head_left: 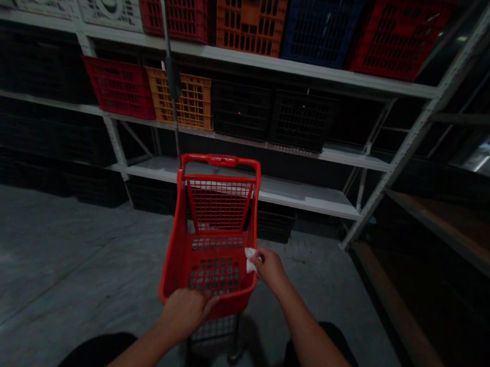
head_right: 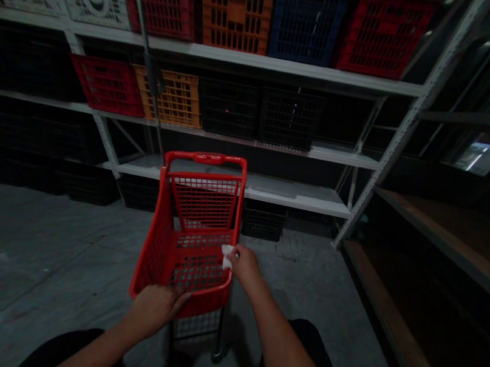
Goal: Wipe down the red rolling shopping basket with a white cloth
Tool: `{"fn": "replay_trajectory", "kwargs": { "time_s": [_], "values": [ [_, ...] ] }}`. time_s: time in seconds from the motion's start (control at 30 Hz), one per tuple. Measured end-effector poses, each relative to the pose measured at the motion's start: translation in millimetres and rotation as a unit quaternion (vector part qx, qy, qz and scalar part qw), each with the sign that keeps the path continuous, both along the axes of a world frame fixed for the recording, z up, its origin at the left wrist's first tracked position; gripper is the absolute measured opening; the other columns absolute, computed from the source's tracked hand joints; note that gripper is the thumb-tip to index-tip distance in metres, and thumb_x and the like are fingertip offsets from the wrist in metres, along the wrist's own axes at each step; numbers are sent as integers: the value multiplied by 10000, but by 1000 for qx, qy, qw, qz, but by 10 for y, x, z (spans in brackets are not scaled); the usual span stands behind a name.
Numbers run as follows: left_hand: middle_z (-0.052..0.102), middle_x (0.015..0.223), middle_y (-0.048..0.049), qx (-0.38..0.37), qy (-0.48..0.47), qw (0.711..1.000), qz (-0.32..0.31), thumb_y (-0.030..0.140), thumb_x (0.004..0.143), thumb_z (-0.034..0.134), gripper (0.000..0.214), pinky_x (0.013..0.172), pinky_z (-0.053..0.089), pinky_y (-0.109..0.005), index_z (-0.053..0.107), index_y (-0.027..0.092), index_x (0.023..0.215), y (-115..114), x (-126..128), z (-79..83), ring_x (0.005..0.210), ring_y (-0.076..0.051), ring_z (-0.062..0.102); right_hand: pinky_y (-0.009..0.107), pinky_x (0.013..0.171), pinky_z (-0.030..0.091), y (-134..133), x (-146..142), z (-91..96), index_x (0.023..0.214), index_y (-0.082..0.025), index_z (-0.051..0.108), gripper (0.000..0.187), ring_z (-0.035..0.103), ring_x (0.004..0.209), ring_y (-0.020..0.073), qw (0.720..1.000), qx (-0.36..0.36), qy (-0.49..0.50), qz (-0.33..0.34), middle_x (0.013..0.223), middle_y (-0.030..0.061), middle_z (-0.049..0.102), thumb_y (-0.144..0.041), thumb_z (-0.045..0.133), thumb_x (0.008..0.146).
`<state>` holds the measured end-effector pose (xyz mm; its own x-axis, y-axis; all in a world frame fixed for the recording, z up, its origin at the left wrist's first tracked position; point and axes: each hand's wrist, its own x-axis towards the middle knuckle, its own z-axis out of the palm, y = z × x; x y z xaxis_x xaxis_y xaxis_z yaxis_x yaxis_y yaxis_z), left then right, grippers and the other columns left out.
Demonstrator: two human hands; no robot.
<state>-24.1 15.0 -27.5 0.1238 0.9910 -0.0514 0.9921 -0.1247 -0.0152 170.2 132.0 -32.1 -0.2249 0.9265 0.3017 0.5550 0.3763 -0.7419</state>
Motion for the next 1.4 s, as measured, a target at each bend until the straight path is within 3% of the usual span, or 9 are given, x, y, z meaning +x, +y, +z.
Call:
{"fn": "replay_trajectory", "kwargs": {
  "time_s": [0.13,0.27,0.57,0.67,0.77,1.0,1.2,1.3,1.4],
  "values": [
    [692,755,-112,-4,1,1000,-10,535,858,80,656,666,458,-342,637,188,831,-35,-62,5,748,-239,652,170,489,308,-466,95,-177,614,-167,570,88,490,518,96,998,-34,20,56,548,-49,545,-151,568,700],
    [690,763,-109,-7,-12,1000,-17,529,860,100,644,687,451,-325,645,188,825,-105,-128,16,754,-223,650,184,531,334,-590,46,-195,648,-177,577,81,503,560,108,999,12,12,32,595,-38,565,-134,550,710],
    [687,768,-88,1,-20,999,-33,532,861,111,628,690,444,-304,641,202,796,-193,-222,10,746,-202,643,207,622,375,185,-227,193,680,-169,587,106,547,685,135,996,70,-19,-51,739,26,609,-81,538,715],
    [686,768,-83,6,-21,999,-32,527,864,119,613,689,440,-295,637,205,795,-208,-246,-8,746,-194,640,209,631,382,271,-258,234,702,-162,586,92,558,704,140,995,68,-15,-71,770,43,619,-93,533,732],
    [682,757,-79,14,-21,999,-39,514,868,113,606,678,435,-291,630,207,789,-233,-319,-34,739,-193,638,210,609,388,101,-252,181,697,-161,587,73,574,686,146,996,57,-11,-69,738,40,633,-118,545,739],
    [675,773,-79,-10,-23,999,-46,558,849,155,601,691,425,-290,631,201,764,-320,-574,47,769,-204,627,223,642,404,-706,-274,-29,703,-178,609,36,598,705,156,1000,-6,8,15,752,25,659,-144,600,700],
    [671,862,-67,35,-95,995,-9,653,765,317,546,690,434,-301,615,222,918,-395,-153,38,801,-217,624,221,697,399,-995,-429,-53,728,-181,603,59,577,768,141,998,-15,28,59,782,13,616,-125,585,727],
    [683,746,-78,32,-75,996,37,603,785,343,499,628,439,-308,627,203,879,-390,119,-110,710,-228,638,226,701,405,-781,-471,-31,705,-183,593,106,548,762,136,997,50,21,46,792,17,561,-93,551,743],
    [689,721,-108,56,-37,997,29,489,859,256,495,620,447,-318,641,178,831,-349,215,-223,707,-238,647,240,704,415,-348,-452,30,682,-177,578,136,526,763,140,993,116,8,2,835,28,522,-78,518,753]
  ]
}}
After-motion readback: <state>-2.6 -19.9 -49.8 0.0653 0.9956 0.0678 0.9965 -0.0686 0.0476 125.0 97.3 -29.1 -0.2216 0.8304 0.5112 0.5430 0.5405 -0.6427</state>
